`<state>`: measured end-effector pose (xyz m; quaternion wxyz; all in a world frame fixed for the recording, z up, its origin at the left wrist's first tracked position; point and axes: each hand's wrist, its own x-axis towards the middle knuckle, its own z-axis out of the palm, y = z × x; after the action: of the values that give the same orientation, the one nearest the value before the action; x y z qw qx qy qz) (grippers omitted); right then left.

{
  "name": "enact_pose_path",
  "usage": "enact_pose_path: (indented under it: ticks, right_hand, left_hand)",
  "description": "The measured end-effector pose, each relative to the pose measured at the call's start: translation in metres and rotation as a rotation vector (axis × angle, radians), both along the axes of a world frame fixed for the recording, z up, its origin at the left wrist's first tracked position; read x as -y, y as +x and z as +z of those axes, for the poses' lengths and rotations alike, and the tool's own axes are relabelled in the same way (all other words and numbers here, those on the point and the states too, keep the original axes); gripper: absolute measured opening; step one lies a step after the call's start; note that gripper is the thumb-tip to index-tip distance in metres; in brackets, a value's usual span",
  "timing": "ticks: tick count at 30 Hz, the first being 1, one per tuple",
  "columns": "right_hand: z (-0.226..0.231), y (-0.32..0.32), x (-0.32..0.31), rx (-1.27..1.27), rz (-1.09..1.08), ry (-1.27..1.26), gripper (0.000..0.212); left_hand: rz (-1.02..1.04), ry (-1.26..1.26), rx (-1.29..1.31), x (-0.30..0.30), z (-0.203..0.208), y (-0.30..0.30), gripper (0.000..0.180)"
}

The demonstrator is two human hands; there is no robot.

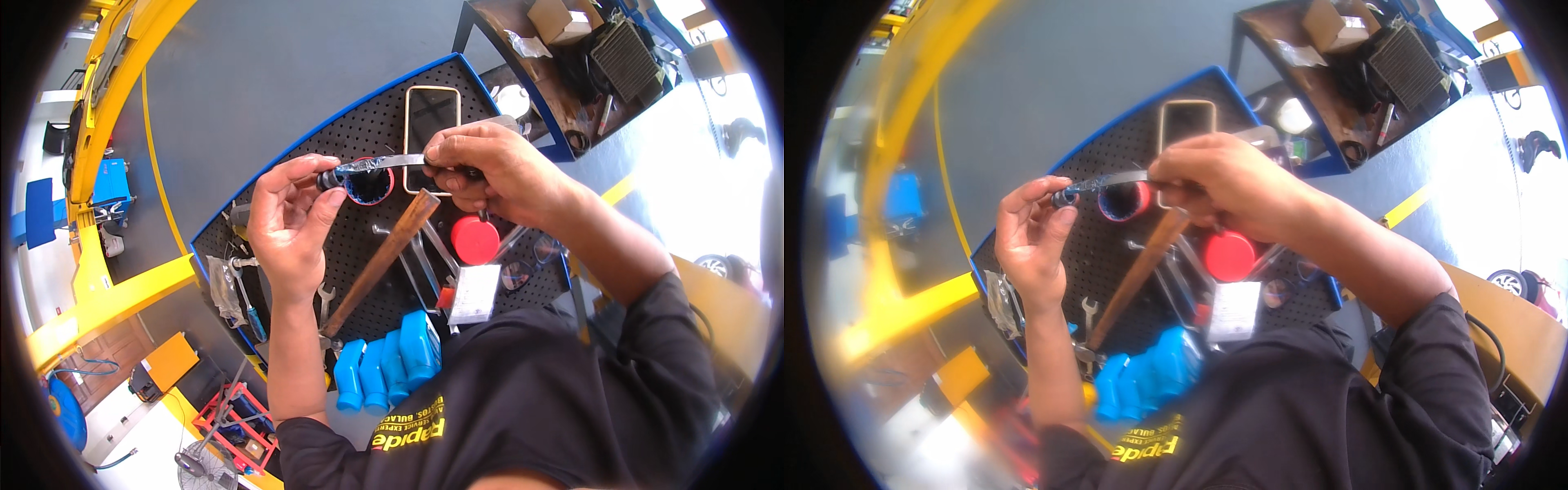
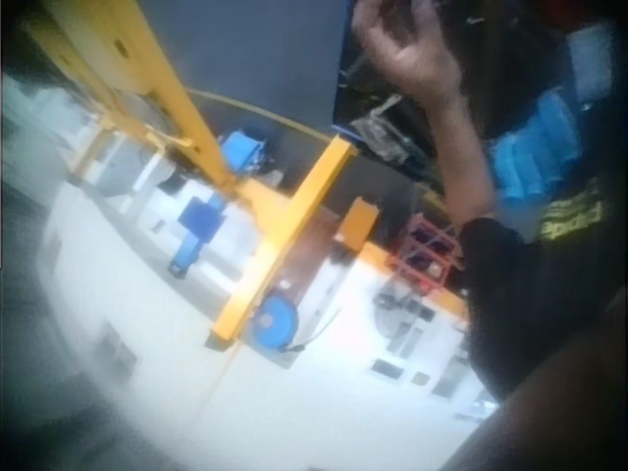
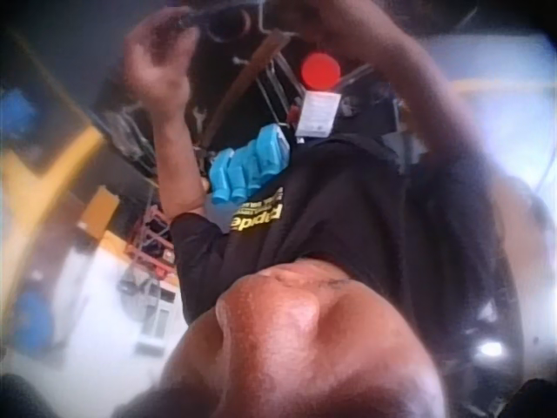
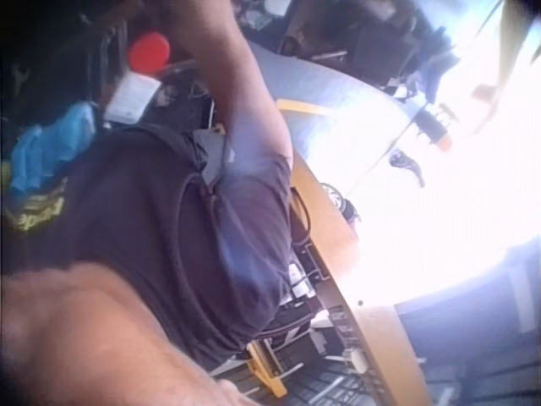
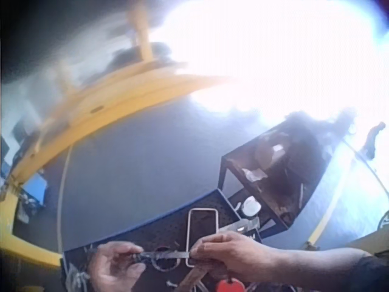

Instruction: The person sits on the floor and cleans a car brake caliper with a spray can and cloth. They then apply lubricant to a small metal pin using a brush and install it into the caliper.

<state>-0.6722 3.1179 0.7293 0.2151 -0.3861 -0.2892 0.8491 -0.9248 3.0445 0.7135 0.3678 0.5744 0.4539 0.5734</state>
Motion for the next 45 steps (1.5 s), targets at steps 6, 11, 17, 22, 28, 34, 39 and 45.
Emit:
enact_pose_path:
  ticks: [6, 11, 17, 22, 28, 34, 39, 45]
  right_hand:
    - [0.001, 0.008, -0.003, 0.023, -0.005, 0.075, 0.02]
    - [0.004, 0.014, -0.002, 0.038, 0.017, 0.15, 0.02]
    - [0.017, 0.009, 0.002, 0.206, 0.052, 0.556, 0.022]
    - [0.024, 0.006, 0.003, 0.337, 0.066, 0.706, 0.023]
    - [0.022, 0.006, 0.0, 0.355, 0.117, 0.676, 0.022]
    - [-0.006, 0.011, -0.009, 0.016, 0.032, 0.175, 0.019]
    - [-0.01, 0.019, -0.011, 0.314, 0.062, 0.529, 0.021]
    - [0.016, 0.014, -0.006, 0.466, 0.06, 1.204, 0.01]
  left_hand:
    - [-0.018, -0.191, 0.37, 0.004, -0.002, -0.009, 0.034]
    - [-0.06, -0.251, 0.506, 0.003, -0.001, -0.012, 0.031]
    - [-0.08, -0.248, 0.482, -0.001, -0.001, -0.011, 0.033]
    - [-0.103, -0.205, 0.35, -0.004, -0.003, -0.009, 0.035]
    - [-0.049, -0.076, 0.002, -0.005, 0.009, 0.005, 0.031]
    - [-0.055, -0.064, 0.027, -0.007, 0.01, 0.005, 0.033]
    - [0.037, -0.216, -0.037, -0.003, 0.015, 0.003, 0.047]
    - [0.037, -0.223, -0.133, -0.004, 0.012, 0.002, 0.047]
